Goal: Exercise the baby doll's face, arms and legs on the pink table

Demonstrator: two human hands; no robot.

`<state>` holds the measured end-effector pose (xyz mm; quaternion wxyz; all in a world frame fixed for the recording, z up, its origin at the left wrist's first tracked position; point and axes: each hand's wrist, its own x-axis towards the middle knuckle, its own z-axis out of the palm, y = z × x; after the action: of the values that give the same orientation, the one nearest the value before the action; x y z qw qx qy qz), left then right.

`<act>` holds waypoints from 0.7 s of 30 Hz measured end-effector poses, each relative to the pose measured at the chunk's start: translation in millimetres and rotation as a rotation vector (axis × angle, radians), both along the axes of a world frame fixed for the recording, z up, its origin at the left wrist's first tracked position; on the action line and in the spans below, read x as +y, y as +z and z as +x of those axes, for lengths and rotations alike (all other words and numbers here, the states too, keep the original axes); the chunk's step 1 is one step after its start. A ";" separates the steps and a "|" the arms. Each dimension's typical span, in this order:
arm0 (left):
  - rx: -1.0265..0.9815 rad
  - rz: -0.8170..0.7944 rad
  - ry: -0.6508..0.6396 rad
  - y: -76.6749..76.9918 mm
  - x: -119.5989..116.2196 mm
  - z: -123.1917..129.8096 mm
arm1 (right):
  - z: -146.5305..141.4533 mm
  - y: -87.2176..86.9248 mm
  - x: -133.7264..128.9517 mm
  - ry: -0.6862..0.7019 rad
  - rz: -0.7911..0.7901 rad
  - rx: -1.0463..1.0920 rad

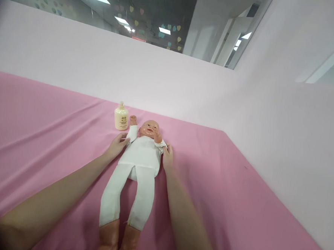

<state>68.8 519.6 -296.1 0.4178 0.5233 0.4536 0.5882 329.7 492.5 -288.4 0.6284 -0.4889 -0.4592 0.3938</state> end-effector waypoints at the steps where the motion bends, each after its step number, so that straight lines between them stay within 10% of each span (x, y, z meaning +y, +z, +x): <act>1: 0.003 0.001 0.005 -0.3 0.3 0.0 | -0.4 1.0 -0.4 -0.002 -0.006 0.002; 21: 0.087 -0.018 0.053 -2.9 0.5 -1.4 | 3.1 3.2 -5.1 -0.166 -0.119 -0.287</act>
<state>67.5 520.0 -299.1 0.3867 0.5323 0.4902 0.5717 332.9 487.4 -285.1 0.5569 -0.6127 -0.4781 0.2931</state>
